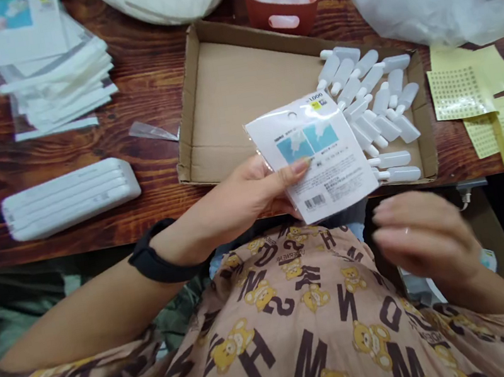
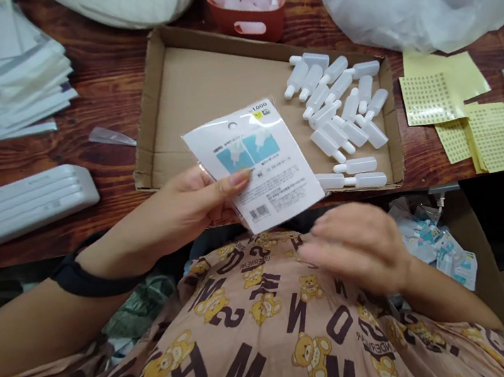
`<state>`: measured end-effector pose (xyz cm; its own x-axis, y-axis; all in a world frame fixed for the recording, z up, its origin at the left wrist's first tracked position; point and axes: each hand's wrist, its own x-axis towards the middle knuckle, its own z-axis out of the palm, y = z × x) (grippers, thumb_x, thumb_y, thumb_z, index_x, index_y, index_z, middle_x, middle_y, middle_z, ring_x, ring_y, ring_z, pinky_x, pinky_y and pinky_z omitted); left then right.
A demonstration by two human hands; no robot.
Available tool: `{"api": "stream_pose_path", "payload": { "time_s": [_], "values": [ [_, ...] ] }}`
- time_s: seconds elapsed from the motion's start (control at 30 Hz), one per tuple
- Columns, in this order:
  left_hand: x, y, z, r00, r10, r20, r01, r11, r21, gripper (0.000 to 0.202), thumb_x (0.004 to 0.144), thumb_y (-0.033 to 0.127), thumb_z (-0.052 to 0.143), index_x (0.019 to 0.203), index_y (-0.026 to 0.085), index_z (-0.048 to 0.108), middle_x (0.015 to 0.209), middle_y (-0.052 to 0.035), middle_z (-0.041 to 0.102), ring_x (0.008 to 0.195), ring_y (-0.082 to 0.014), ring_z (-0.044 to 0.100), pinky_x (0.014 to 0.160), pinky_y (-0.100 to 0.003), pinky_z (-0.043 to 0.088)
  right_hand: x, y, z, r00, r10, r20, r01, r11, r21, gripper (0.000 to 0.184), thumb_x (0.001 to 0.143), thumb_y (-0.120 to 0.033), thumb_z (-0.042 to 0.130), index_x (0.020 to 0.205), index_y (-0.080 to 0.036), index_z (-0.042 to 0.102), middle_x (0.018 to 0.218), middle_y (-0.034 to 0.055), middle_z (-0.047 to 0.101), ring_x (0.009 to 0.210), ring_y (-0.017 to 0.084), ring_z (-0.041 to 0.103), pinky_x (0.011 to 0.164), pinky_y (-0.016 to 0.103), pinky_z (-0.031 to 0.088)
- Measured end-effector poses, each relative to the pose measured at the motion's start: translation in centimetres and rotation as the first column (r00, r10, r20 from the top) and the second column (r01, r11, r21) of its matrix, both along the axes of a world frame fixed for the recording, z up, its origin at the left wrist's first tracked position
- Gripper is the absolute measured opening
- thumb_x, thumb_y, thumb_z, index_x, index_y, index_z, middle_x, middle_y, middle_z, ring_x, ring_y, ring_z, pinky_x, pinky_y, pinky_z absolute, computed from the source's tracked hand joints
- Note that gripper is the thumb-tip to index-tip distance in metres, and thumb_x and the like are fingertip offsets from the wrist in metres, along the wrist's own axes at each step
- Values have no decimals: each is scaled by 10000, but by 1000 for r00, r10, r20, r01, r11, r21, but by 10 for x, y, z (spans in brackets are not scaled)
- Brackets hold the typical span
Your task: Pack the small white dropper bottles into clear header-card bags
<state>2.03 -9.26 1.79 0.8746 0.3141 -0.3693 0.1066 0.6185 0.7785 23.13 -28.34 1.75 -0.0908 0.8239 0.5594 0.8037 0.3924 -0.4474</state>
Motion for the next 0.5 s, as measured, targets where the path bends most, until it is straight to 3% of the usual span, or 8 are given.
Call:
{"api": "stream_pose_path", "payload": {
  "time_s": [0.03,0.1,0.17,0.23,0.37,0.5],
  "values": [
    [0,1,1,1000,-25,4,25,1000,13,350,1036,428,730,1276,176,766,1172,-102,841,935,-190,803,757,-261,670,3,-1,-4,986,-117,-122,115,993,-17,486,994,-289,760,1456,-400,652,1076,-11,794,954,184,779,879,358,691],
    [2,0,2,996,-94,2,94,995,40,359,1040,414,726,1309,179,758,1234,-106,833,1009,-209,805,791,-278,674,7,1,-11,915,-228,-334,202,973,-111,623,995,-357,770,1570,-355,531,1005,9,751,856,191,754,759,355,682],
    [7,-3,4,990,-144,-11,144,987,71,341,1049,395,713,1305,176,761,1293,-100,820,1114,-219,792,922,-320,666,6,5,-15,830,-288,-477,142,937,-320,639,1029,-413,727,1600,-326,454,932,-10,722,789,177,734,687,331,662],
    [14,-7,5,984,-176,-27,178,980,95,347,1028,367,744,1319,178,752,1365,-95,796,1232,-229,759,1078,-368,617,3,7,-16,782,-321,-535,86,905,-417,596,1043,-406,710,1571,-301,455,862,-32,697,720,162,709,629,306,634],
    [27,-15,1,981,-192,-35,194,976,102,619,869,281,913,1435,213,672,1480,-106,737,1334,-258,716,1176,-420,559,-2,7,-18,724,-376,-578,140,901,-410,492,1035,-358,721,1483,-282,530,787,-57,660,631,133,649,551,253,574],
    [30,-20,-8,975,-221,-25,222,973,60,622,890,311,892,1458,216,657,1491,-135,725,1358,-281,704,1179,-452,552,-5,8,-23,669,-384,-637,177,914,-365,398,1021,-388,742,1379,-295,595,738,-76,658,561,103,616,481,189,527]
  ]
}}
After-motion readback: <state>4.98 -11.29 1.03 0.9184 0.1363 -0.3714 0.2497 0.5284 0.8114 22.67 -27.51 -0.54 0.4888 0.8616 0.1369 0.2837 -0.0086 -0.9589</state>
